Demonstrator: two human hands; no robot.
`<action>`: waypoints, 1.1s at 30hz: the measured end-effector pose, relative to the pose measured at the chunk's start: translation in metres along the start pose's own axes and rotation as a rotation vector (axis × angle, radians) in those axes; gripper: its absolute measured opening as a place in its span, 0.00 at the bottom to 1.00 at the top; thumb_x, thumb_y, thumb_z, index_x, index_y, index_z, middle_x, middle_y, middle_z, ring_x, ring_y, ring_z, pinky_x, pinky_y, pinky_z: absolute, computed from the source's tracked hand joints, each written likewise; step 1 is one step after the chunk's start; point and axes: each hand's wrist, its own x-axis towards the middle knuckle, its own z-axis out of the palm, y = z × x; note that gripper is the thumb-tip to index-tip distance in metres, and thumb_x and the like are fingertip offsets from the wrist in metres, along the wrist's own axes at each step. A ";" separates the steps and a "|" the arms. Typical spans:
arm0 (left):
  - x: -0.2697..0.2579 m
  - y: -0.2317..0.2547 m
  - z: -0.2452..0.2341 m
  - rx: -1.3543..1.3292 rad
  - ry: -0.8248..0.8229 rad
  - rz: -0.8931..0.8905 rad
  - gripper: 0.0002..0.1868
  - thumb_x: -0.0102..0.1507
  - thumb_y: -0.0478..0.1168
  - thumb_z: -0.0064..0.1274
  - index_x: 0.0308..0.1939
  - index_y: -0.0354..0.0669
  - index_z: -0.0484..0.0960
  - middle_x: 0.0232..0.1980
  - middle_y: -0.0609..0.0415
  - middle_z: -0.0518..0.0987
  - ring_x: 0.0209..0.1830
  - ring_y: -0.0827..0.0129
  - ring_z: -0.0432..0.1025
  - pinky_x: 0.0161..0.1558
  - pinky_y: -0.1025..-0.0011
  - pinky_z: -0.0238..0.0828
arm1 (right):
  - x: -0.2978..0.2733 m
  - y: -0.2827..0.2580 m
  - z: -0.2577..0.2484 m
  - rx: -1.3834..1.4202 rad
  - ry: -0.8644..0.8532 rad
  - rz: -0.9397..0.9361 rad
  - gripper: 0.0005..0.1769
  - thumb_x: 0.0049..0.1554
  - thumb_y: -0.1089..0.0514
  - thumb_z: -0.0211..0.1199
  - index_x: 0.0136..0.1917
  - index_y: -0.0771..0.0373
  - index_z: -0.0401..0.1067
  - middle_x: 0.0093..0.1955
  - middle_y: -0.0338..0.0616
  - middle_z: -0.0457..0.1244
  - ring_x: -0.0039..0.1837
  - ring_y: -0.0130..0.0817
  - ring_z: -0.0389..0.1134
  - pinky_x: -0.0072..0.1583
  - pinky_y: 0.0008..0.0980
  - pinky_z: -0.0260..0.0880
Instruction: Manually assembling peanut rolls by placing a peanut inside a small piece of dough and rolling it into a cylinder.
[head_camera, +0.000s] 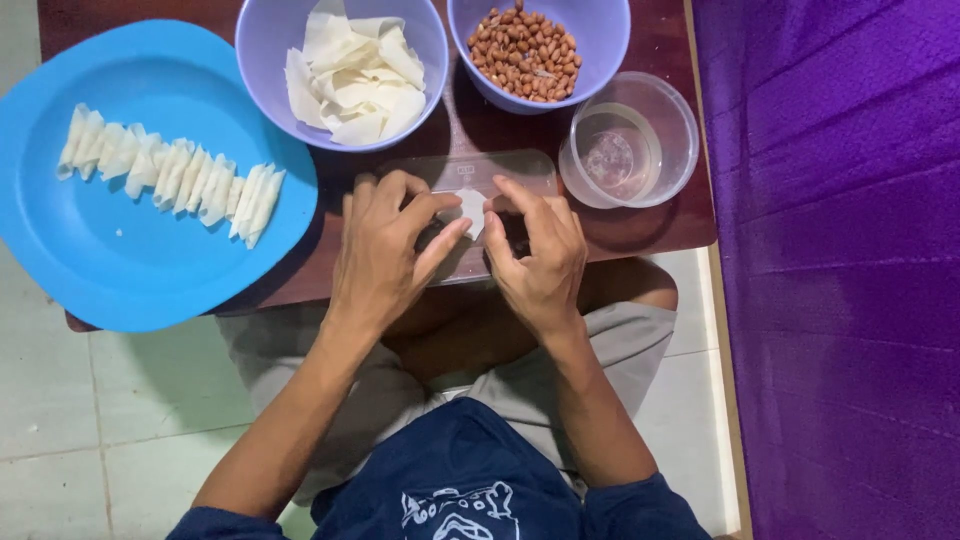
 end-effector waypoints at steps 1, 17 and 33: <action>0.000 -0.001 0.000 0.001 0.008 0.010 0.09 0.69 0.53 0.57 0.47 0.58 0.84 0.42 0.58 0.71 0.40 0.57 0.68 0.41 0.62 0.61 | 0.000 -0.002 0.000 -0.003 0.010 -0.008 0.21 0.59 0.62 0.68 0.66 0.57 0.74 0.49 0.36 0.73 0.51 0.38 0.71 0.55 0.37 0.68; 0.072 0.037 -0.049 -0.035 0.187 0.145 0.07 0.68 0.40 0.56 0.49 0.53 0.85 0.46 0.58 0.73 0.46 0.59 0.67 0.47 0.63 0.62 | 0.057 -0.024 -0.053 0.146 -0.005 -0.007 0.05 0.61 0.63 0.65 0.51 0.58 0.81 0.39 0.41 0.72 0.42 0.42 0.74 0.47 0.35 0.74; 0.130 0.014 -0.016 0.173 -0.173 -0.083 0.07 0.63 0.45 0.59 0.37 0.72 0.88 0.52 0.71 0.74 0.60 0.62 0.62 0.53 0.58 0.55 | 0.210 0.036 -0.020 -0.206 -1.009 0.116 0.29 0.51 0.61 0.73 0.65 0.64 0.72 0.68 0.67 0.61 0.66 0.76 0.63 0.68 0.65 0.64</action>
